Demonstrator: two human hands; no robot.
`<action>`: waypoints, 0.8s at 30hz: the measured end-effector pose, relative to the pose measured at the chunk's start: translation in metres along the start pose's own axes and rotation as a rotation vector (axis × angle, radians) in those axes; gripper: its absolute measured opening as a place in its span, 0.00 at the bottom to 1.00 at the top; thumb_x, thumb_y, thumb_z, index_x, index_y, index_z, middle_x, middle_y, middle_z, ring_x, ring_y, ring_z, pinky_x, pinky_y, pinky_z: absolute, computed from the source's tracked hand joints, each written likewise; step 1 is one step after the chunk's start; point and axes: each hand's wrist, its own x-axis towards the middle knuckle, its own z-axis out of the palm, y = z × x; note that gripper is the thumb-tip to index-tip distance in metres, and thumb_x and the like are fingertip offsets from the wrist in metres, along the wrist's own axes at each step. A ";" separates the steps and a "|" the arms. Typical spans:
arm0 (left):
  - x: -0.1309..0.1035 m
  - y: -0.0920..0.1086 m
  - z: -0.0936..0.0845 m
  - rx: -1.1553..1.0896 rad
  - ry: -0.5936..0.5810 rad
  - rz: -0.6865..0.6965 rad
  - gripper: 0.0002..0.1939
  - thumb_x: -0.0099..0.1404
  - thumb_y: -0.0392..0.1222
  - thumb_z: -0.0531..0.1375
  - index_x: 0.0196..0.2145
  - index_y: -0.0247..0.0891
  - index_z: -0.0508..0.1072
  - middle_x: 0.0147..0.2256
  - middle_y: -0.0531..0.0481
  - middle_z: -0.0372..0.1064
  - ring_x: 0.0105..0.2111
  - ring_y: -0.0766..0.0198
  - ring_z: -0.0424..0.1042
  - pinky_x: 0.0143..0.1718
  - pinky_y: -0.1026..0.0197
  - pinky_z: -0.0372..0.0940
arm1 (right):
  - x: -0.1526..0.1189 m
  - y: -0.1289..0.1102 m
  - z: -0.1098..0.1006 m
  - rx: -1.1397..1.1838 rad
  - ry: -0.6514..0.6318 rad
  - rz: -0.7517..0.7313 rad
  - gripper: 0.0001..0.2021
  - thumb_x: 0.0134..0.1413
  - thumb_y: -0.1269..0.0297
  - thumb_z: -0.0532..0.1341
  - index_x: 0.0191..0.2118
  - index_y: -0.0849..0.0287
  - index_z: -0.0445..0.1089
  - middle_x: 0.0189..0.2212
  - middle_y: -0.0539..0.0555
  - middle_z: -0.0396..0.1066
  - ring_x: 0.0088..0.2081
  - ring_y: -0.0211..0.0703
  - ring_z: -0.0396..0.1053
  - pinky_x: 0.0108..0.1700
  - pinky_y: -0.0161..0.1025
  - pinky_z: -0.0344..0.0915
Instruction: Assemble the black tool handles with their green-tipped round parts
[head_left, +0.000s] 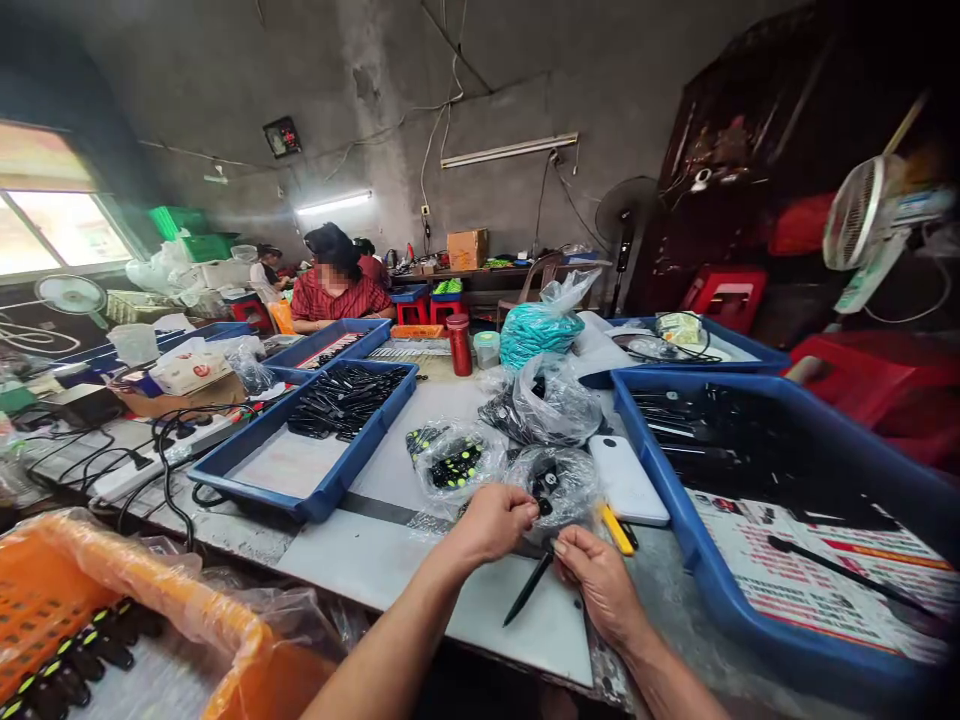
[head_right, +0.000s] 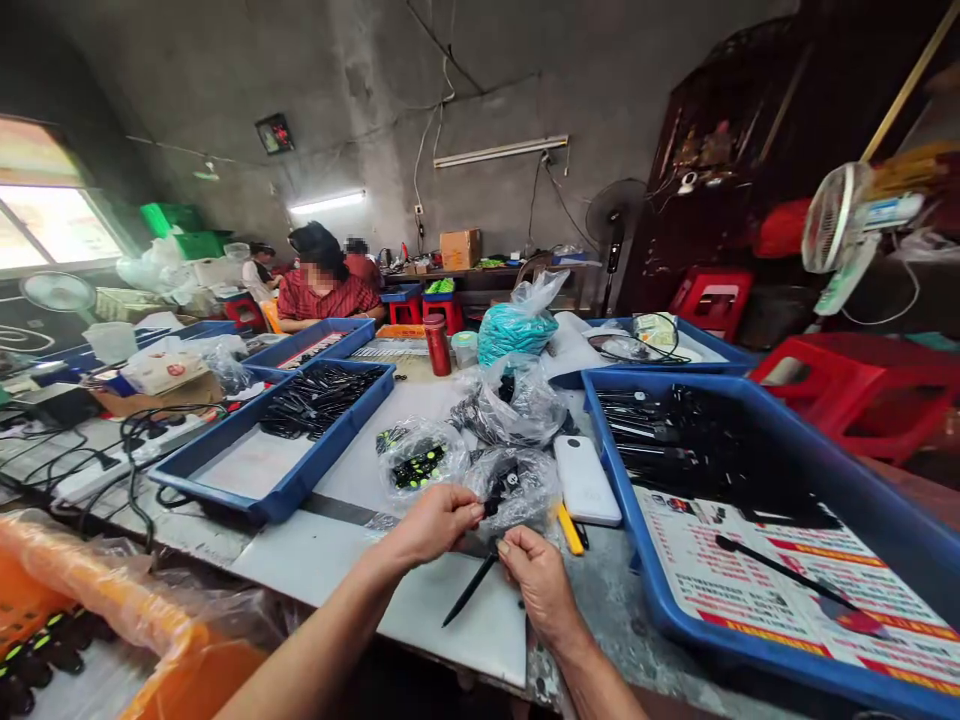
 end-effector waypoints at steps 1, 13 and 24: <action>-0.005 -0.004 0.003 -0.007 0.022 -0.009 0.10 0.54 0.37 0.50 0.17 0.36 0.62 0.13 0.60 0.51 0.14 0.72 0.53 0.19 0.68 0.48 | 0.000 0.000 0.000 0.002 0.002 0.000 0.15 0.39 0.55 0.59 0.16 0.57 0.55 0.12 0.44 0.51 0.17 0.35 0.47 0.20 0.32 0.44; -0.021 -0.031 0.037 -0.343 0.039 -0.126 0.17 0.51 0.52 0.52 0.22 0.34 0.65 0.19 0.54 0.61 0.15 0.71 0.59 0.17 0.67 0.54 | -0.002 -0.006 -0.001 0.015 -0.066 0.019 0.18 0.41 0.50 0.60 0.18 0.60 0.59 0.13 0.45 0.53 0.17 0.34 0.48 0.20 0.32 0.45; -0.021 -0.031 0.039 -0.408 0.087 -0.180 0.13 0.54 0.47 0.53 0.20 0.34 0.64 0.16 0.55 0.61 0.12 0.73 0.57 0.13 0.69 0.53 | -0.004 -0.009 -0.001 0.011 -0.112 0.040 0.20 0.42 0.46 0.60 0.21 0.61 0.63 0.15 0.47 0.57 0.18 0.35 0.51 0.20 0.32 0.47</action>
